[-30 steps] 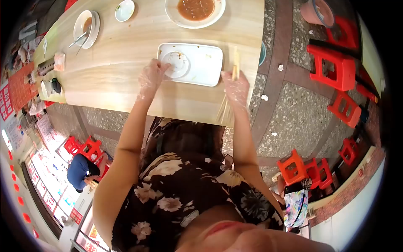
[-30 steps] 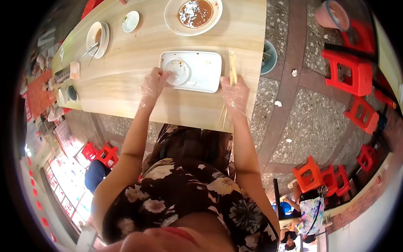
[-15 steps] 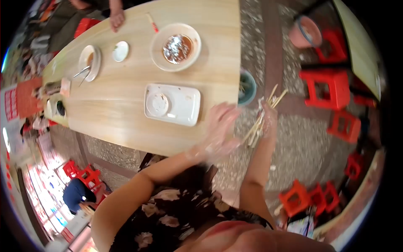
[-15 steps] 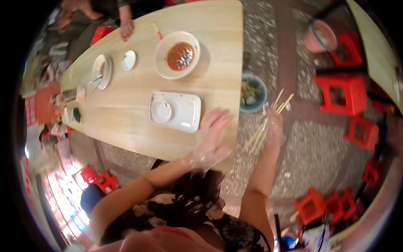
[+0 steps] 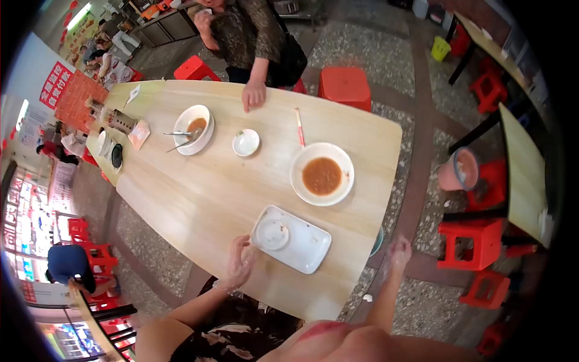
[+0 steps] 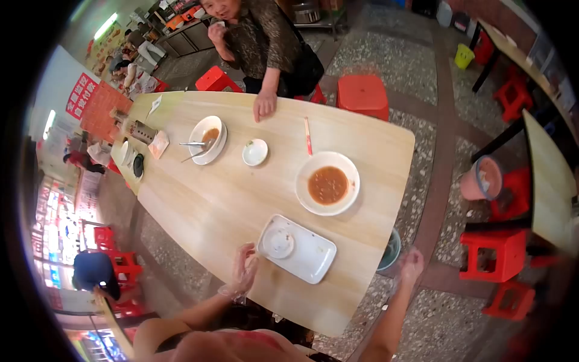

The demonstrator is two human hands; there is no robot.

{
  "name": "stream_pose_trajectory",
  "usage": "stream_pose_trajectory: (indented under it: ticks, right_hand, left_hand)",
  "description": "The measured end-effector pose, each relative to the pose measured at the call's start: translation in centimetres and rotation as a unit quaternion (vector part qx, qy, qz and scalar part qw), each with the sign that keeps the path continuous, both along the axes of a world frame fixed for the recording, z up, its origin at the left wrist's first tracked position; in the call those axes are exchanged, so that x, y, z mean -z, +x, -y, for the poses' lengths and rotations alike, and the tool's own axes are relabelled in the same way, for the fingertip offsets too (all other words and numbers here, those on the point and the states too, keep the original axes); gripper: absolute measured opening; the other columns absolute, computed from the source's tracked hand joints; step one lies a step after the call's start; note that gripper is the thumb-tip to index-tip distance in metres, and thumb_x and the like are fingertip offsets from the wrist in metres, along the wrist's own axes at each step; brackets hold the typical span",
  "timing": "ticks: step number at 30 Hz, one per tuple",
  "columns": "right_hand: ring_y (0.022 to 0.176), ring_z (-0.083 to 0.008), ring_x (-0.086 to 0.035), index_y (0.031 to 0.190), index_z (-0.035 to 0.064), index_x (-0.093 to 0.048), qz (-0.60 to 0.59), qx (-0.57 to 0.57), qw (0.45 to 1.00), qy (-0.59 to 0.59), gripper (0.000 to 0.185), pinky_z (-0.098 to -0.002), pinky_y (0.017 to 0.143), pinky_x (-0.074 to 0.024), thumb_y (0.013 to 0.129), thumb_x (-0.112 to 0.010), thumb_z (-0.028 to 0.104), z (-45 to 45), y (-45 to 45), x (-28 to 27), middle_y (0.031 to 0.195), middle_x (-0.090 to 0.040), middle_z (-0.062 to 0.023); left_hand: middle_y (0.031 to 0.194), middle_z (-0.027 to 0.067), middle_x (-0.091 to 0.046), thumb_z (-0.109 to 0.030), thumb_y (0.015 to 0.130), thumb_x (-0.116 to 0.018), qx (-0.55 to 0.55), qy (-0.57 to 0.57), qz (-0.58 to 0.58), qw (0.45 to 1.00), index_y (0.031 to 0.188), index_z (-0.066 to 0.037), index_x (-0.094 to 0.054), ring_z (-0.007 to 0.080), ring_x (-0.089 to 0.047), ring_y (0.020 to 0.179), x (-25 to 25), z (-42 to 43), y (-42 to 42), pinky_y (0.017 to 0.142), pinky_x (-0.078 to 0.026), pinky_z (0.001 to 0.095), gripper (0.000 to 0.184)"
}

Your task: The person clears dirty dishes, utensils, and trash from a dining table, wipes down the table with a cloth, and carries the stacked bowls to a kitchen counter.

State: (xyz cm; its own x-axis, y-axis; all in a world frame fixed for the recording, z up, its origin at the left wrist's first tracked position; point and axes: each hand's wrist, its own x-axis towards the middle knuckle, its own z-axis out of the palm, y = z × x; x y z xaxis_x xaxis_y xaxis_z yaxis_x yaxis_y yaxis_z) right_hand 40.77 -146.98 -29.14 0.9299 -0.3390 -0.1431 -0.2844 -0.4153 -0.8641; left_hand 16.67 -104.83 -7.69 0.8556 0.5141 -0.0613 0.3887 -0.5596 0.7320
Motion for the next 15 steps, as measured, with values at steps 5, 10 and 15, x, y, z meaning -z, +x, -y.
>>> stream_pose_trajectory:
  ticks: [5,10,15]
  right_hand:
    - [0.066,-0.0090,-0.049,0.099,0.0040,-0.059,0.095,-0.086,0.992,-0.021,0.020,-0.0206,0.056,-0.0394,0.089,-0.053,0.021,-12.0,-5.9,-17.1,0.075,-0.053,-0.0032]
    - [0.052,-0.0051,-0.041,0.082,0.0067,-0.059,-0.109,0.033,0.978,0.176,0.013,-0.0187,0.045,-0.0325,0.086,-0.055,0.018,-26.9,-10.3,-26.1,0.059,-0.044,0.0027]
    - [0.063,-0.0123,-0.055,0.099,-0.0008,-0.058,-0.025,0.058,0.990,0.126,0.026,-0.0244,0.056,-0.0465,0.088,-0.054,0.023,-34.1,-11.1,-22.7,0.073,-0.058,-0.0055]
  left_hand:
    - [0.116,0.0119,-0.054,-0.023,0.092,-0.052,-0.210,-0.240,0.003,0.948,0.123,-0.001,-0.045,0.0190,-0.051,0.109,4.1,-10.6,-2.3,0.093,-0.041,0.0325,0.038]
    - [0.082,0.0052,-0.056,-0.012,0.088,-0.053,-0.261,-0.347,0.146,0.889,0.131,0.001,-0.029,0.0108,-0.053,0.070,5.7,-27.1,2.2,0.064,-0.045,0.0242,0.050]
    - [0.075,0.0086,-0.055,-0.002,0.085,-0.049,-0.313,-0.545,0.163,0.760,0.123,0.001,-0.034,0.0147,-0.052,0.056,6.5,-37.3,9.5,0.044,-0.045,0.0276,0.041]
